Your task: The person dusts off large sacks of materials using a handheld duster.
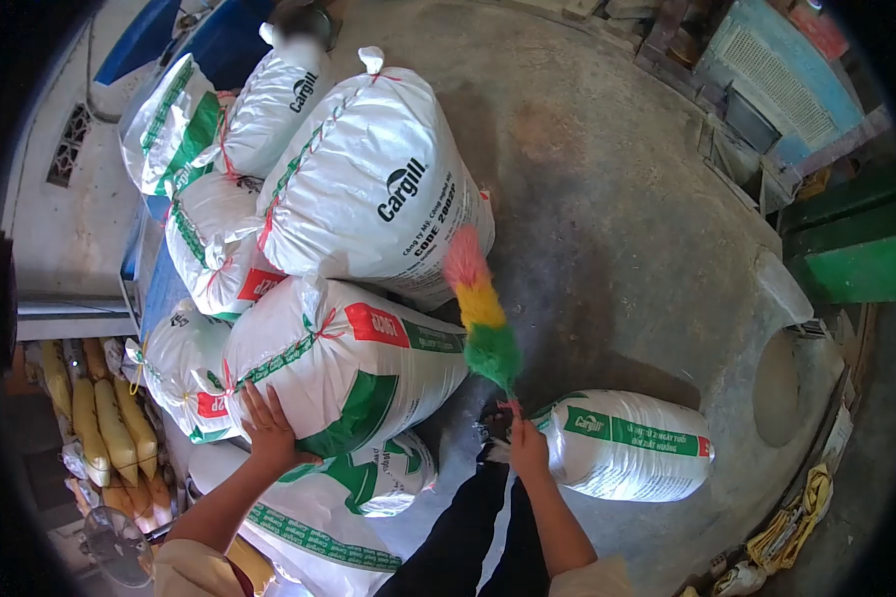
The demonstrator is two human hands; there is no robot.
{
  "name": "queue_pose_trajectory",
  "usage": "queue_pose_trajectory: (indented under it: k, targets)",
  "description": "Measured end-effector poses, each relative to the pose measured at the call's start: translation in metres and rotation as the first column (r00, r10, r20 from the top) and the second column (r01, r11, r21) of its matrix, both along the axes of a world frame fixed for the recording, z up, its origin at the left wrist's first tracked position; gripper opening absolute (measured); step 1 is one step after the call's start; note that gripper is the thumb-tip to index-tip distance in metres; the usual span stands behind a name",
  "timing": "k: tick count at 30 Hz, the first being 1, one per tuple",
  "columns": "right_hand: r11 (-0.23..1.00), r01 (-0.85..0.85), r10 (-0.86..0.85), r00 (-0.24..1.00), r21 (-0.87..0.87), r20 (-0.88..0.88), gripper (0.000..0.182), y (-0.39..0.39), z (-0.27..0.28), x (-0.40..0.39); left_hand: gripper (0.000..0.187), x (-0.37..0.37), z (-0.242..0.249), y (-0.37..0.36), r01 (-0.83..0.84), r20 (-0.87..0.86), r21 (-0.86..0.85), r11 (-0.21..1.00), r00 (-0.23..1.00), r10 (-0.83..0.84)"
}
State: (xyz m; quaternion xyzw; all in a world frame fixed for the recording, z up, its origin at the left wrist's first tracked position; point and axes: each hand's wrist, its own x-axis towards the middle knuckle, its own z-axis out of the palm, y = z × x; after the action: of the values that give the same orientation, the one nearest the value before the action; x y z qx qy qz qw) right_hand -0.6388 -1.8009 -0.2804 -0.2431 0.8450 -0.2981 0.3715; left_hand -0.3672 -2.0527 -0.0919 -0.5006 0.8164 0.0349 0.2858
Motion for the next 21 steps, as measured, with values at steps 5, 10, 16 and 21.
queue_pose_trajectory:
  k: [5, 10, 16, 21]
  targets:
    - [0.908, 0.0, 0.0, 1.0, -0.419, -0.001, 0.028, -0.014, 0.036, -0.017, 0.149, -0.004, 0.003, 0.0, -0.001, -0.015, -0.011, 1.0, 1.0, 0.001]
    - [0.948, -0.299, 0.305, 0.951, -0.107, 0.043, 0.034, -0.039, -0.004, -0.02, 0.149, -0.004, 0.002, 0.001, -0.006, 0.007, -0.014, 1.0, 1.0, 0.006]
    - [0.84, -0.497, 0.514, 0.857, 0.216, -0.025, 0.038, -0.013, -0.098, -0.031, 0.15, -0.005, 0.002, 0.002, -0.002, 0.004, -0.025, 1.0, 1.0, 0.002]
    - [0.721, -0.514, 0.568, 0.823, 0.464, 0.029, 0.039, -0.028, -0.07, -0.029, 0.149, 0.0, -0.001, 0.003, 0.011, -0.035, -0.047, 0.999, 0.999, -0.013]
